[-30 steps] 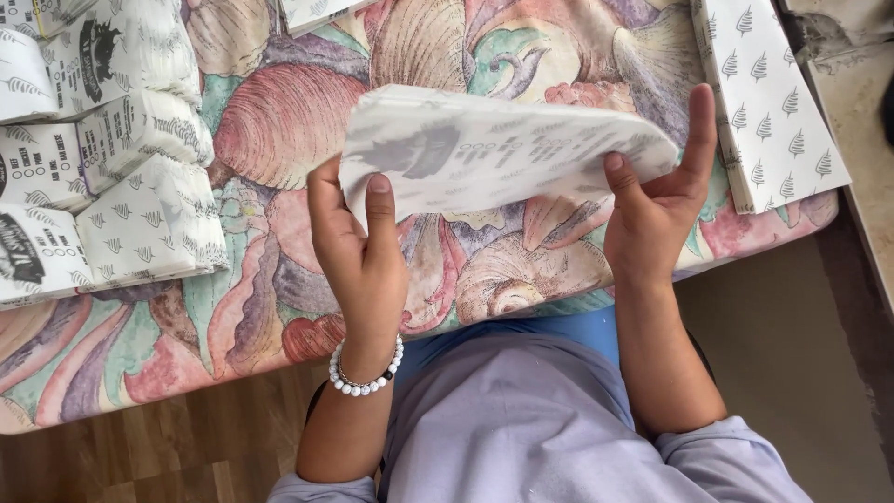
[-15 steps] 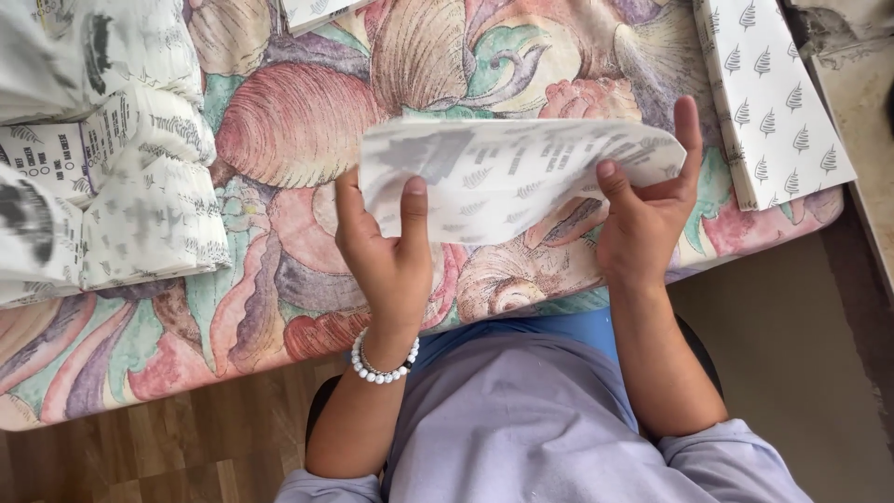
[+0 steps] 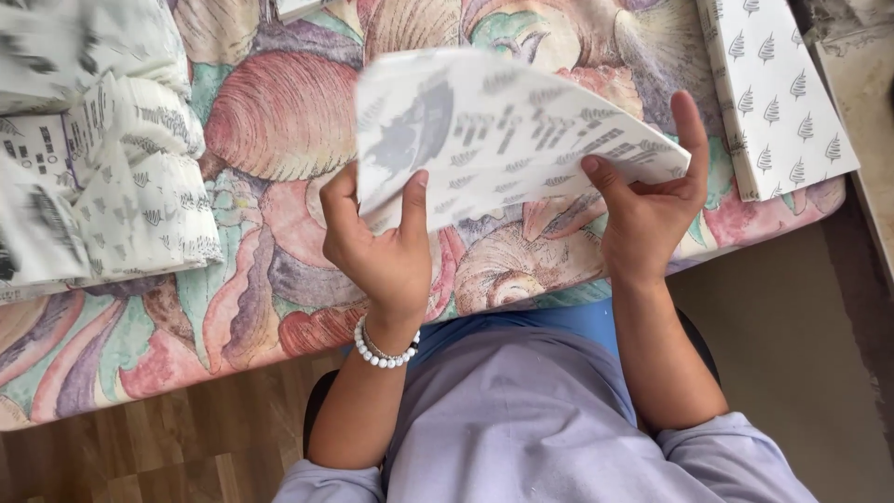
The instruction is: The person is folding printed paper sheets and cutting them with scissors at a table.
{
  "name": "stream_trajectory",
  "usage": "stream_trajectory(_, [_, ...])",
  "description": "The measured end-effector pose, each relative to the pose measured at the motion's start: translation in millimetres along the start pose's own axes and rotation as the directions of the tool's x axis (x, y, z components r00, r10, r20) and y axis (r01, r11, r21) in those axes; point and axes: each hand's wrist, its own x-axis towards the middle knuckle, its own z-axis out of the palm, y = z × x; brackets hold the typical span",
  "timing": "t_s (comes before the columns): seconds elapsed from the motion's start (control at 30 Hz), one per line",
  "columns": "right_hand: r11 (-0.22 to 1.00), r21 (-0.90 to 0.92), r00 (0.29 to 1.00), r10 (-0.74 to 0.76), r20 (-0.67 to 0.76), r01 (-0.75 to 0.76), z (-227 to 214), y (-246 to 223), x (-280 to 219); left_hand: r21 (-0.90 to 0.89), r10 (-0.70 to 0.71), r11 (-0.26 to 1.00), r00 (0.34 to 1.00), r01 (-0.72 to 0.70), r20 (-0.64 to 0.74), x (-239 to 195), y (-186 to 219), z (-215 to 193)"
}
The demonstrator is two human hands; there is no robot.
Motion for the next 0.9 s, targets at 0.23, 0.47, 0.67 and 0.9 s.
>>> stream_trajectory(0.23, [0.998,0.041,0.999,0.043,0.011,-0.043,-3,8,-5,-0.104,0.047,0.994,0.998,-0.043,0.037,-8,10,-6])
stream_trajectory(0.47, [0.998,0.052,1.000,0.018,-0.016,-0.017,-20,24,-4,-0.153,-0.030,0.988,1.000,0.030,0.003,-22,0,-7])
stream_trajectory(0.67, [0.993,0.048,0.994,0.104,0.025,-0.105,-20,23,3,-0.170,-0.080,0.981,0.995,0.091,0.067,-6,13,-5])
stream_trajectory(0.9, [0.988,0.034,0.987,0.148,0.063,-0.150,-25,27,3,-0.233,-0.063,0.969,0.994,0.082,0.088,-3,6,-4])
